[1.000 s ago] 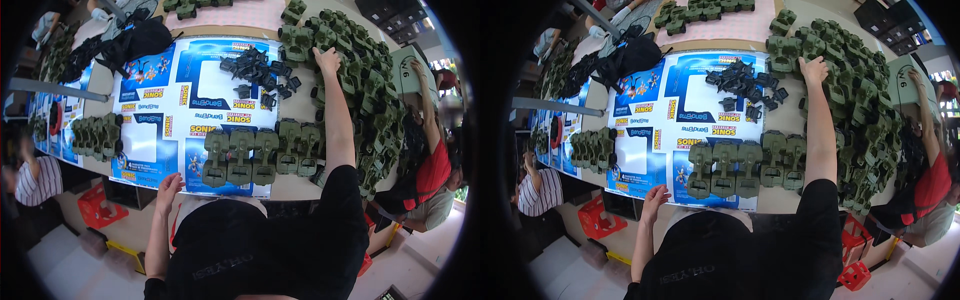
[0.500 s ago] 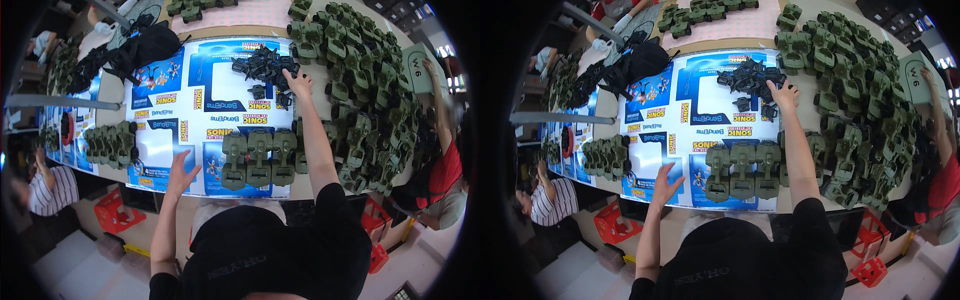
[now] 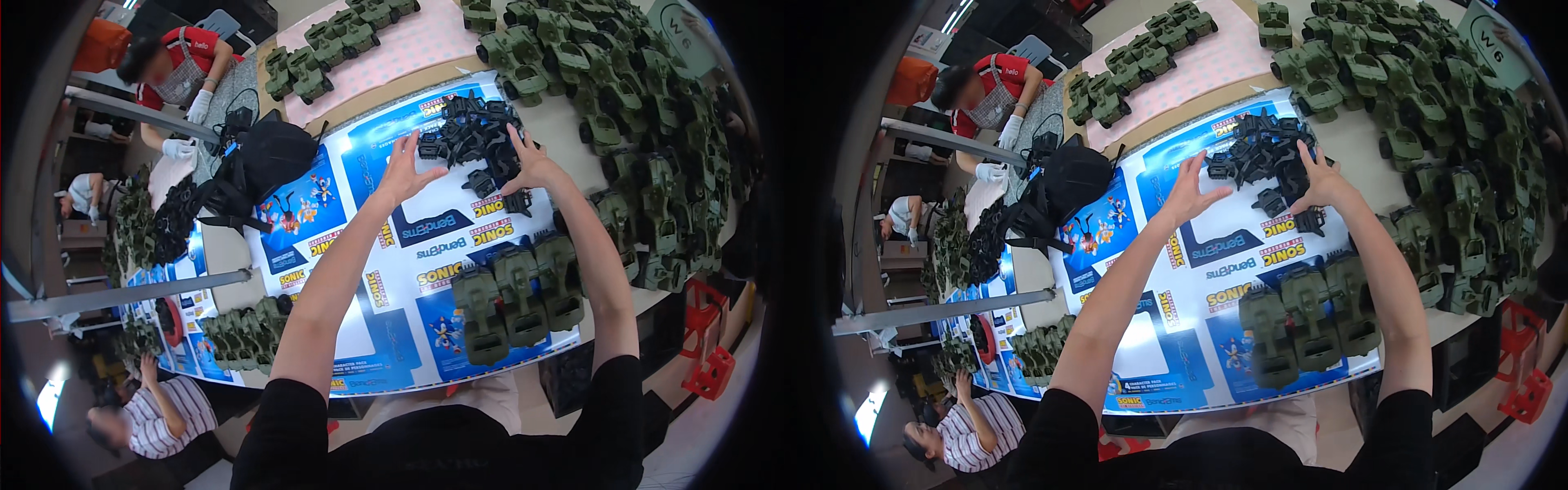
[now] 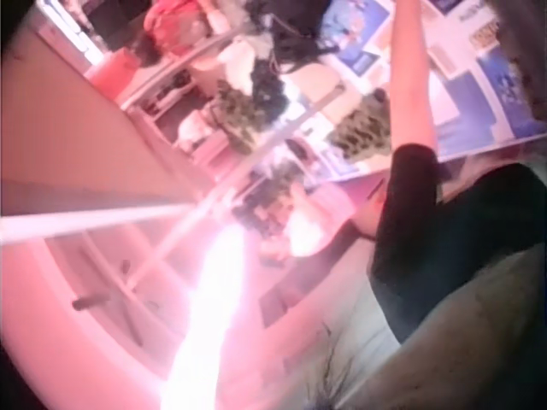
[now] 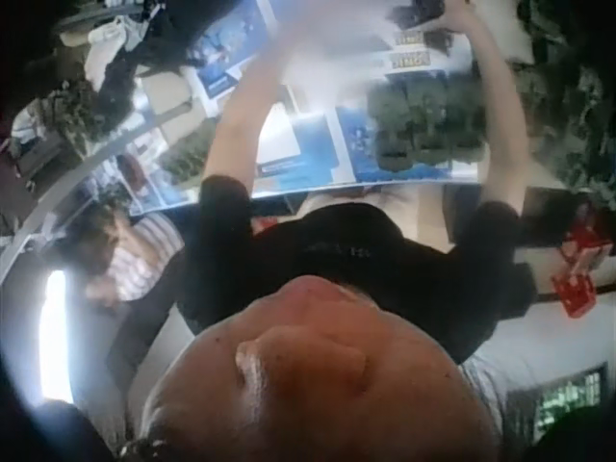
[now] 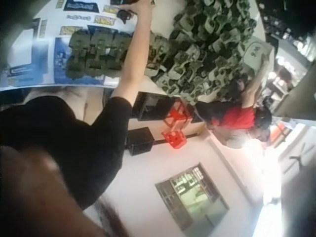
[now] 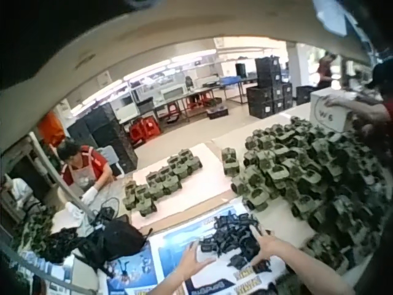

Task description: The person assembles green plastic toy tanks by attaching black wheels to the tank bodies. They repeatedly pick up a tank body, attach wheels, and place the completed unit on a table alongside other finished tanks.

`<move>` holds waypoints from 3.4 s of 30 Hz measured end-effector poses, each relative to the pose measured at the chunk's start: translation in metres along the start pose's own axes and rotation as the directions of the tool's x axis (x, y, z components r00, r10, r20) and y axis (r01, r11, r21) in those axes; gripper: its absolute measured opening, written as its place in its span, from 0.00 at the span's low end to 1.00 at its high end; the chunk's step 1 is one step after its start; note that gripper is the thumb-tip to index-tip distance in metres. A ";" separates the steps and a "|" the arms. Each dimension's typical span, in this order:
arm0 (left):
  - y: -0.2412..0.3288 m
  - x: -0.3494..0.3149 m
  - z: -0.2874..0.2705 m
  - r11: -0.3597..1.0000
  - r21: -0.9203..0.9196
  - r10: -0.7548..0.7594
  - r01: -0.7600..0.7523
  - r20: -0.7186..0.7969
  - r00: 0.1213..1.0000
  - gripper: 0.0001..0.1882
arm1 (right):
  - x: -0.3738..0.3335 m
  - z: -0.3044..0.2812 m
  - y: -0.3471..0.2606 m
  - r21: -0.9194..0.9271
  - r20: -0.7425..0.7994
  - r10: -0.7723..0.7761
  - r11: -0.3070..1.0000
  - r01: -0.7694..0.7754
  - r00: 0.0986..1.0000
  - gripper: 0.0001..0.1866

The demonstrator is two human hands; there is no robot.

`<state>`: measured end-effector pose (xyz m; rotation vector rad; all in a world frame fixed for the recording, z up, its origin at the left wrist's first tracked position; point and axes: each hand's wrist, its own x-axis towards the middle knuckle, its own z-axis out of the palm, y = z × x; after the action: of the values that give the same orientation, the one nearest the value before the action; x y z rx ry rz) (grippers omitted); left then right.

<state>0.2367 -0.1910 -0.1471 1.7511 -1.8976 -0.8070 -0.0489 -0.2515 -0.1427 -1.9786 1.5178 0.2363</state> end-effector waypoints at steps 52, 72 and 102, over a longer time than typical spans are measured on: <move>-0.125 0.061 -0.251 0.729 0.628 -0.219 0.271 -0.162 0.962 0.38 | 0.345 -0.067 -0.267 -0.744 -0.330 -0.848 0.504 0.438 0.415 0.42; -0.156 -0.051 -0.181 0.348 0.937 0.059 -0.012 -0.009 0.998 0.27 | 0.327 -0.062 -0.284 -0.673 -0.380 -0.778 0.604 0.428 0.500 0.45; -0.199 -0.039 -0.268 0.558 0.830 -0.148 0.016 0.081 0.986 0.27 | 0.339 -0.059 -0.276 -0.675 -0.376 -0.811 0.572 0.467 0.449 0.43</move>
<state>0.5667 -0.1926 -0.0807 2.3578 -2.5560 0.0325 0.3008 -0.5201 -0.1621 -3.1640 0.8770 -0.5698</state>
